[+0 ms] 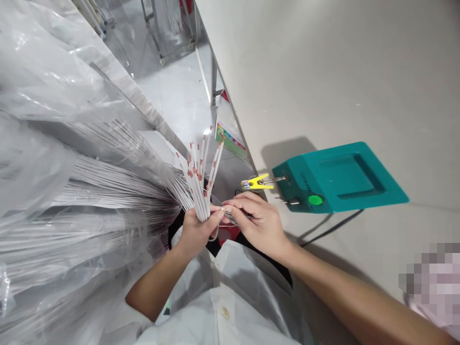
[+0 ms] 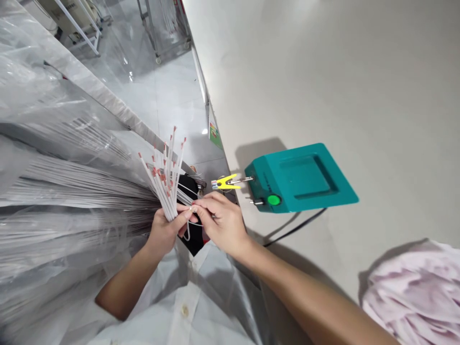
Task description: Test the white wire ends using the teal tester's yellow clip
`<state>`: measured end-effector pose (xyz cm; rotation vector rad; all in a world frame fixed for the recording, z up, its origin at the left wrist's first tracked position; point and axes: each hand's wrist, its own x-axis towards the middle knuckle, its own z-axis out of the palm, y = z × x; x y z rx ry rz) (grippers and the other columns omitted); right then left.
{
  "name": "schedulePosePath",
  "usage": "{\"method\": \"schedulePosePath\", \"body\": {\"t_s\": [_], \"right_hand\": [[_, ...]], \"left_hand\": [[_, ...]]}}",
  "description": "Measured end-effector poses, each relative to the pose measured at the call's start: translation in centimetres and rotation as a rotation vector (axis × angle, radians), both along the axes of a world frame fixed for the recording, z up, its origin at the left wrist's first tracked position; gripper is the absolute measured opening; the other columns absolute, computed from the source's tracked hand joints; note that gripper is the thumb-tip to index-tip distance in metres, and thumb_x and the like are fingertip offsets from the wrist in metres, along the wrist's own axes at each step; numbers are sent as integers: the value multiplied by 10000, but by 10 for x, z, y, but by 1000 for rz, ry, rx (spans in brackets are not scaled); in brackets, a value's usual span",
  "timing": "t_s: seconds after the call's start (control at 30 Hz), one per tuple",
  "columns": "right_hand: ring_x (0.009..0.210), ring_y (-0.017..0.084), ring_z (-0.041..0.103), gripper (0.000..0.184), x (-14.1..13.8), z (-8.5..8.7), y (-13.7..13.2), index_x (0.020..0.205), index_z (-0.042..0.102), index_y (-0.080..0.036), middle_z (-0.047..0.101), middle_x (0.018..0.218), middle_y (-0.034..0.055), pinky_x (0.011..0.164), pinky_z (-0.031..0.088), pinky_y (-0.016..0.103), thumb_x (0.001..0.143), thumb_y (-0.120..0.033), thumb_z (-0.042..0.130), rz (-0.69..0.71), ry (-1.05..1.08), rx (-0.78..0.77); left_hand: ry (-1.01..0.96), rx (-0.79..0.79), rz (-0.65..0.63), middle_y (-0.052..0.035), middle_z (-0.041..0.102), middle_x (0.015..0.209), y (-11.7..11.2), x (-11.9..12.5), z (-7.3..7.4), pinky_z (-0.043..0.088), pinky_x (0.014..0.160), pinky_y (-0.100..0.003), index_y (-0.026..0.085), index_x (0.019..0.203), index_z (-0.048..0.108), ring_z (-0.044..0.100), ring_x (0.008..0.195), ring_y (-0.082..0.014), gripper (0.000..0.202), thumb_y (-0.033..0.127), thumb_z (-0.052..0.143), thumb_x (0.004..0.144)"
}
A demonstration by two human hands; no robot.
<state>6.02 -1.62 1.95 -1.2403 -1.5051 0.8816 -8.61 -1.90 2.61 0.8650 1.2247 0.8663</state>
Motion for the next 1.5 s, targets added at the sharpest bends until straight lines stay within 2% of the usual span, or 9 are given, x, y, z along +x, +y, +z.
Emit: {"method": "schedulePosePath", "body": {"t_s": [0.23, 0.5, 0.63, 0.8, 0.97, 1.07, 1.17, 1.3, 1.5], "right_hand": [[607, 125, 588, 164, -5, 0, 0, 688, 634, -183, 614, 658, 21, 557, 495, 254, 830, -241, 573, -7, 102, -133], [673, 157, 591, 169, 11, 3, 0, 852, 652, -148, 657, 806, 86, 598, 457, 288, 835, -159, 484, 65, -702, 547], [639, 160, 575, 209, 17, 9, 1, 823, 660, -130, 664, 778, 84, 588, 429, 303, 844, -132, 452, 175, -933, 672], [633, 159, 575, 222, 25, 16, 0, 804, 653, -140, 647, 755, 79, 574, 427, 304, 852, -124, 437, 298, -946, 563], [723, 145, 609, 138, 28, 17, -6, 905, 620, -172, 636, 855, 65, 605, 487, 255, 838, -175, 500, 179, -478, 155], [751, 144, 622, 154, 22, 16, -6, 964, 618, -185, 643, 886, 66, 618, 514, 244, 831, -219, 550, 127, -307, 66], [719, 133, 621, 139, 17, 15, -2, 859, 632, -194, 652, 816, 50, 620, 510, 239, 861, -186, 493, 178, -320, 139], [675, 147, 607, 190, 17, 16, 2, 811, 641, -166, 658, 765, 57, 576, 460, 264, 858, -168, 457, 216, -639, 355], [584, 156, 558, 212, 32, 28, 1, 768, 650, -161, 644, 699, 61, 559, 378, 309, 855, -162, 457, 260, -965, 478]], "left_hand": [[94, 24, 66, -12, 655, 597, -2, 10, 9, 320, 368, -198, 135, 742, 656, 411, 367, -43, 225, 359, 646, 731], [245, 134, -29, 12, 582, 541, -6, 7, 8, 407, 504, -222, 148, 674, 643, 504, 492, -92, 177, 294, 599, 764], [220, 138, -85, -16, 630, 633, -8, 5, 4, 433, 564, -236, 146, 680, 638, 552, 583, -119, 183, 308, 605, 757], [169, 43, -19, 21, 553, 519, -7, 7, 0, 310, 400, -206, 140, 686, 623, 391, 399, -59, 215, 344, 614, 752], [104, 36, 13, 8, 590, 555, -4, 8, -1, 313, 396, -201, 139, 747, 634, 388, 390, -48, 232, 367, 601, 775], [82, 22, -1, 14, 585, 543, -3, 7, 1, 310, 395, -198, 136, 767, 635, 385, 388, -48, 228, 363, 629, 747], [127, 56, -77, 26, 536, 488, -3, 4, 5, 306, 402, -204, 134, 727, 656, 381, 395, -56, 220, 352, 633, 738], [233, 113, -173, 19, 539, 500, -1, -1, 4, 353, 452, -221, 146, 734, 687, 445, 458, -88, 152, 292, 652, 712], [234, 81, -31, 24, 562, 546, 2, 7, -9, 377, 457, -213, 145, 694, 642, 462, 469, -81, 90, 232, 651, 673]]}}
